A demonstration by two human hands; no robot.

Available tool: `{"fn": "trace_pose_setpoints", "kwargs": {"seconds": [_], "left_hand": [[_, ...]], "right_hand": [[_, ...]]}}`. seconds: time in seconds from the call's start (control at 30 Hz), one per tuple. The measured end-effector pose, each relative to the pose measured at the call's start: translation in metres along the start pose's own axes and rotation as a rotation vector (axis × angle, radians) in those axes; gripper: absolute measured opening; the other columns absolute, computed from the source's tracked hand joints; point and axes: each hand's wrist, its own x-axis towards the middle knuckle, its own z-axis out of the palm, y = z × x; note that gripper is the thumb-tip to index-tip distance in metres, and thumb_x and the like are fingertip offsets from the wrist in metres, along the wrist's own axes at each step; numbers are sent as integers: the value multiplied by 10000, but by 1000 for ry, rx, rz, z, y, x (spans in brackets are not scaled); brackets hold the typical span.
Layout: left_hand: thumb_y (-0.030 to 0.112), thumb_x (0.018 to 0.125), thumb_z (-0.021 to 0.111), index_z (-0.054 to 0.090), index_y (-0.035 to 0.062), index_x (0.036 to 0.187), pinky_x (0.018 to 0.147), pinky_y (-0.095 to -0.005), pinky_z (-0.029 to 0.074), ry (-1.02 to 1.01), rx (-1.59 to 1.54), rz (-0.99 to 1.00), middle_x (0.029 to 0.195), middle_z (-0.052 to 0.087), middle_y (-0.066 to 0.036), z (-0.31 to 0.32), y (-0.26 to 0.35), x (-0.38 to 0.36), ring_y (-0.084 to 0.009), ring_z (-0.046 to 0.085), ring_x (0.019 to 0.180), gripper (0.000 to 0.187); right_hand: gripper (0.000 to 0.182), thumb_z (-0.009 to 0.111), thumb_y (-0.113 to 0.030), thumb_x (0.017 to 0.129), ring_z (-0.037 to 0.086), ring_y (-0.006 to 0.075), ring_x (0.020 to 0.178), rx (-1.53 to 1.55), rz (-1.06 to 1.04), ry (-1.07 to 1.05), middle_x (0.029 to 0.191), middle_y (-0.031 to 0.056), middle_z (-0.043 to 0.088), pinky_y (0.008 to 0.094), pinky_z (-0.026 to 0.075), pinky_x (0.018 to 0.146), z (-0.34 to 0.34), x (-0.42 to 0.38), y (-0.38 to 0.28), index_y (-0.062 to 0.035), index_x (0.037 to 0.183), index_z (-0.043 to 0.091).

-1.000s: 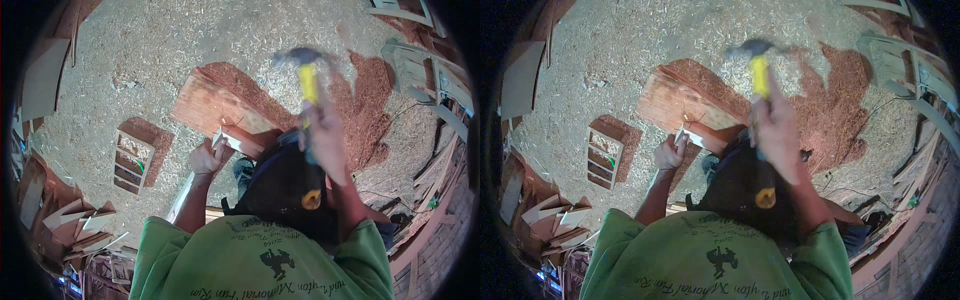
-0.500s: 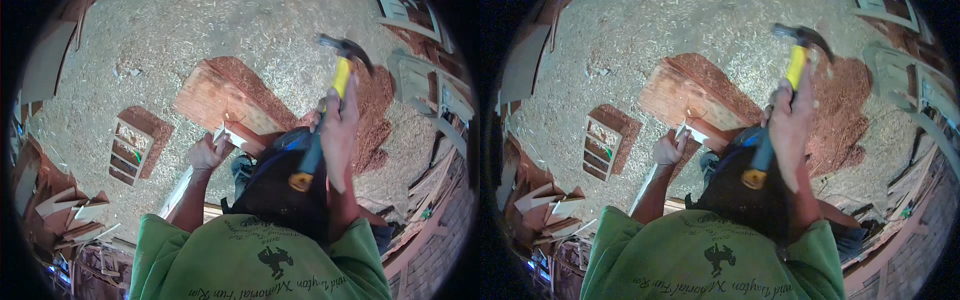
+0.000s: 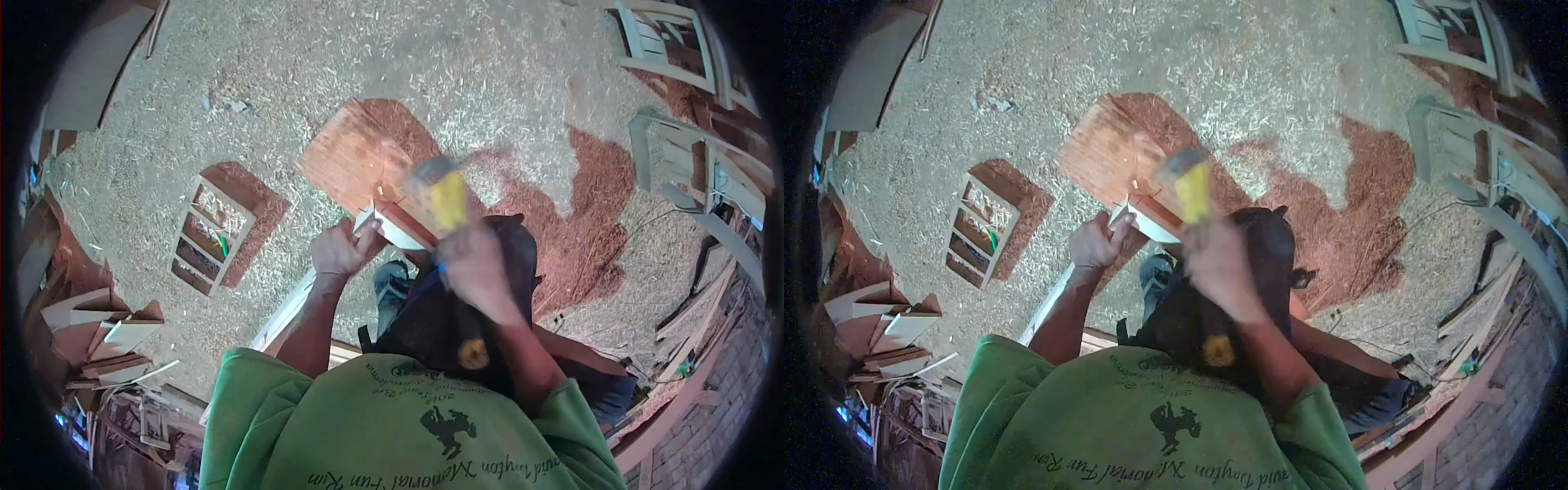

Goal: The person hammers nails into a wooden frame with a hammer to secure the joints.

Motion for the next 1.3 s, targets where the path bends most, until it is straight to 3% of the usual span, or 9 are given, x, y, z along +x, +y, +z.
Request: {"fn": "trace_pose_setpoints", "kwargs": {"seconds": [0.07,0.13,0.27,0.37,0.47,0.77,0.87,1.03,1.3], "left_hand": [[767,956,575,684,71,801,629,-557,570,-9,17,25,660,696,-206,-1,-1,-10,-445,731,675,722],[773,959,565,690,66,792,629,-552,572,-4,-10,17,657,696,-203,3,-3,-6,-441,733,674,737],[811,947,537,714,59,822,669,-554,584,-56,3,-17,686,713,-204,-2,-2,-13,-436,745,711,784],[827,946,517,732,57,853,726,-559,594,-83,-28,-60,729,732,-207,-8,1,-12,-432,758,763,805],[824,947,516,739,53,867,739,-553,598,-64,-2,-59,734,736,-201,-7,0,-14,-431,761,777,807],[901,926,433,766,35,927,876,-547,570,-134,-22,-84,930,764,-276,-18,6,-17,-444,757,955,928],[924,911,418,764,35,919,901,-542,562,-108,-41,-109,944,763,-273,-22,10,-22,-446,752,977,954],[988,804,504,772,-17,1159,976,-515,562,-101,-171,-204,1159,766,-287,-28,24,-13,-439,742,1118,1099],[969,901,319,776,-7,1095,956,-546,563,-98,-82,-121,1088,769,-289,-2,-14,-15,-439,751,1082,1095]], "right_hand": [[650,540,-114,1092,543,116,529,-38,61,-303,736,24,565,306,482,459,18,-15,0,-137,1703,317],[641,530,-109,1096,556,119,528,199,243,-306,741,30,573,307,487,456,-6,-7,-36,-136,1702,324],[578,488,-99,1094,606,148,566,336,-40,222,757,70,622,338,537,524,-20,15,-62,-77,1661,382],[618,509,-110,1081,654,192,625,-58,-4,-180,836,133,657,374,573,584,9,-7,5,-67,1674,339],[630,499,-101,1088,642,175,608,116,201,-459,839,124,637,365,560,536,1,-25,-17,-80,1689,311],[664,572,-183,1096,564,124,604,357,-78,-15,864,48,597,291,495,503,-117,-11,-67,-137,1704,309],[684,607,-212,1078,548,113,609,359,-119,-34,877,41,599,275,483,512,-154,-14,-68,-181,1702,328],[648,610,-189,1078,567,123,630,333,-105,-12,858,48,594,285,486,526,-168,-25,-70,-164,1675,357],[493,571,-124,1067,590,144,637,340,-63,-240,872,90,613,303,524,541,-161,-6,-82,-45,1534,435]]}}
